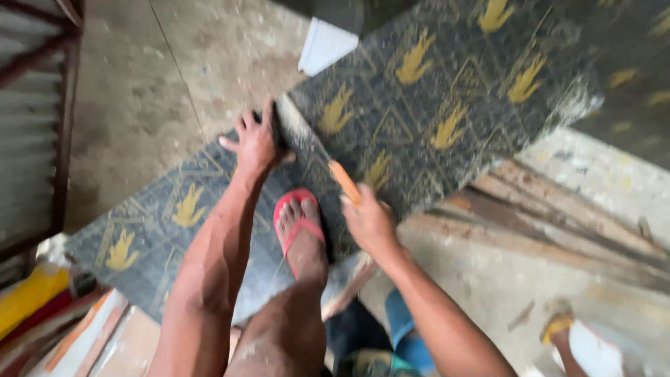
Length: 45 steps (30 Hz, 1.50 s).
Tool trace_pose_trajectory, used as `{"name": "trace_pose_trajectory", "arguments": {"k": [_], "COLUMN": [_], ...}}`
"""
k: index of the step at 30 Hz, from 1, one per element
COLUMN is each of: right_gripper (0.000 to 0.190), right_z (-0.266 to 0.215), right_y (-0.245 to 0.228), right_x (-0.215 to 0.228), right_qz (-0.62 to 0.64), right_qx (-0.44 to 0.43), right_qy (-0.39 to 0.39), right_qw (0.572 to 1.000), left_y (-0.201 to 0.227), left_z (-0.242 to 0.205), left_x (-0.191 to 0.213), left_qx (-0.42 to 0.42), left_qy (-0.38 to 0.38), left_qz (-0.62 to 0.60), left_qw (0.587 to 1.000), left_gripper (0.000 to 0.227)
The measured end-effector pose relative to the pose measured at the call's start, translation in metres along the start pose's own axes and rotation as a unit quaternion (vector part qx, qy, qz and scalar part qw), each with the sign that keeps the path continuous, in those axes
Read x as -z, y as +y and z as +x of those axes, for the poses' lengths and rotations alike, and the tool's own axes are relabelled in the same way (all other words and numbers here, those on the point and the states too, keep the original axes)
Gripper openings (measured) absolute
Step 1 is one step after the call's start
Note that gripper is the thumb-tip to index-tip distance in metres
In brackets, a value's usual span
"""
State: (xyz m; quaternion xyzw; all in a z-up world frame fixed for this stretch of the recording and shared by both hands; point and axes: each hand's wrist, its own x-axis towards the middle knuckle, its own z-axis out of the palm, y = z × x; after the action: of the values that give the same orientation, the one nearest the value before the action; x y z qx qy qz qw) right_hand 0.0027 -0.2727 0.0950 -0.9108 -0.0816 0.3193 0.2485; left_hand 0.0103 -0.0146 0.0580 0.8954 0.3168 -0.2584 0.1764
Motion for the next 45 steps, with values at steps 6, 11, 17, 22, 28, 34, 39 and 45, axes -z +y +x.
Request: {"name": "trace_pose_trajectory", "arguments": {"k": [6, 11, 17, 22, 28, 34, 39, 45], "right_gripper": [0.031, 0.040, 0.040, 0.045, 0.037, 0.033, 0.042, 0.028], "right_z": [-0.122, 0.038, 0.068, -0.070, -0.044, 0.081, -0.001, -0.113], "right_y": [0.065, -0.043, -0.067, 0.042, 0.048, -0.084, 0.025, 0.066], "right_x": [0.065, -0.005, -0.022, 0.026, 0.023, -0.010, -0.017, 0.066], "right_qz": [-0.103, -0.006, 0.029, -0.006, -0.082, 0.060, 0.022, -0.084], "right_qx": [-0.088, 0.002, 0.043, -0.041, 0.011, 0.035, 0.031, -0.092], "right_qy": [-0.073, -0.028, -0.022, -0.016, 0.006, -0.036, 0.032, -0.097], "right_qw": [0.988, 1.000, 0.998, 0.999, 0.997, 0.997, 0.999, 0.987], "left_y": [-0.019, -0.004, -0.009, -0.007, -0.004, 0.001, -0.006, -0.007], "left_z": [0.025, 0.012, 0.010, 0.008, 0.020, 0.007, 0.003, 0.013], "left_x": [-0.028, 0.001, -0.007, -0.005, -0.003, 0.007, 0.009, 0.000], "left_qx": [-0.009, 0.009, 0.002, 0.007, 0.011, 0.011, 0.005, 0.004], "left_qy": [-0.019, -0.049, -0.060, -0.055, -0.060, -0.058, -0.084, -0.074], "left_qz": [-0.031, -0.045, -0.040, -0.038, -0.037, -0.064, -0.059, -0.101], "left_qw": [0.999, 0.998, 0.997, 0.998, 0.997, 0.996, 0.995, 0.992], "left_gripper": [0.143, 0.125, 0.125, 0.125, 0.130, 0.125, 0.123, 0.145]}}
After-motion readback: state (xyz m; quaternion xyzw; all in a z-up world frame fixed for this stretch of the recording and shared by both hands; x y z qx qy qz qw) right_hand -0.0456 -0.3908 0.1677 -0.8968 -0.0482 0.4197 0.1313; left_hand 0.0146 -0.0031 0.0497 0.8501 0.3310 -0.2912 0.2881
